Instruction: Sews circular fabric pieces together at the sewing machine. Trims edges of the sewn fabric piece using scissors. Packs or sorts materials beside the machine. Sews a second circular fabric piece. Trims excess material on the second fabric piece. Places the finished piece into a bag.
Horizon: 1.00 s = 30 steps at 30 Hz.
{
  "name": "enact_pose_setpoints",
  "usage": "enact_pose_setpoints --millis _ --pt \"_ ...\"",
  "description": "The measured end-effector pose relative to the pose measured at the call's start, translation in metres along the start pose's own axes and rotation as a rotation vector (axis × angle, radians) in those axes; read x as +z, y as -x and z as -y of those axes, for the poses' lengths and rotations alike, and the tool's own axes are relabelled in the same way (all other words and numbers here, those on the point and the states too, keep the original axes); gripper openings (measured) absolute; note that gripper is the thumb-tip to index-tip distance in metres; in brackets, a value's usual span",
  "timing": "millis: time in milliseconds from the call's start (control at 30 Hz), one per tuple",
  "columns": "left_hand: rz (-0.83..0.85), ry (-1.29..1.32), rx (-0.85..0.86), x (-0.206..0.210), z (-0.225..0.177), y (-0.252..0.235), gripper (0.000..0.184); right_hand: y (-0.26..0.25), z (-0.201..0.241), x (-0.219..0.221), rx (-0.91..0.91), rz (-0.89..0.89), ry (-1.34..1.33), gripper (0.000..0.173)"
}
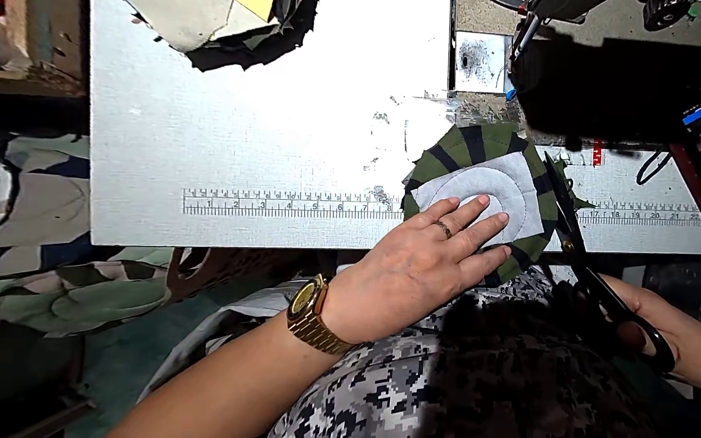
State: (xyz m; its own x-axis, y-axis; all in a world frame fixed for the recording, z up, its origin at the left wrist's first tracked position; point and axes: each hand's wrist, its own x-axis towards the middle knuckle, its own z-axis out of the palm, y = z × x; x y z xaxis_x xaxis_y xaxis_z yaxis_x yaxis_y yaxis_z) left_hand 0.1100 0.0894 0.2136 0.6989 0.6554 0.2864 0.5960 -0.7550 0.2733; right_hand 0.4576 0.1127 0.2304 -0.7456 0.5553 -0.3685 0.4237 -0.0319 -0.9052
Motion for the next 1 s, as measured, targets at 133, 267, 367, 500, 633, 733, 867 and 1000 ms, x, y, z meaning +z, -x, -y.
enact_pose_setpoints --millis 133,267,367,500,633,733,867,1000 --pt "0.006 0.008 -0.003 0.000 -0.001 0.002 0.037 -0.003 0.001 0.000 0.015 -0.003 -0.047 0.065" --pt "-0.009 0.010 -0.011 0.002 -0.001 0.002 0.037 -0.001 0.001 0.005 0.011 -0.064 -0.099 0.055" --pt "-0.012 0.011 -0.011 0.001 -0.001 0.002 0.036 0.000 -0.001 0.008 -0.017 -0.110 -0.073 0.048" --pt "0.008 0.013 0.004 -0.003 0.004 0.001 0.035 0.001 0.004 0.014 0.016 -0.175 -0.093 0.041" --pt "0.019 0.011 0.012 -0.009 0.008 0.001 0.034 0.000 0.006 0.018 0.043 -0.221 -0.151 0.032" --pt "0.029 0.024 0.007 -0.014 0.015 0.002 0.034 0.003 -0.001 0.011 0.038 -0.141 -0.147 0.035" --pt "0.046 0.040 -0.041 -0.028 0.024 0.008 0.033 0.013 -0.007 -0.001 0.027 0.006 -0.042 0.062" --pt "0.072 0.011 -0.110 -0.025 0.009 0.004 0.050 0.018 -0.009 -0.001 -0.008 0.037 -0.049 0.061"
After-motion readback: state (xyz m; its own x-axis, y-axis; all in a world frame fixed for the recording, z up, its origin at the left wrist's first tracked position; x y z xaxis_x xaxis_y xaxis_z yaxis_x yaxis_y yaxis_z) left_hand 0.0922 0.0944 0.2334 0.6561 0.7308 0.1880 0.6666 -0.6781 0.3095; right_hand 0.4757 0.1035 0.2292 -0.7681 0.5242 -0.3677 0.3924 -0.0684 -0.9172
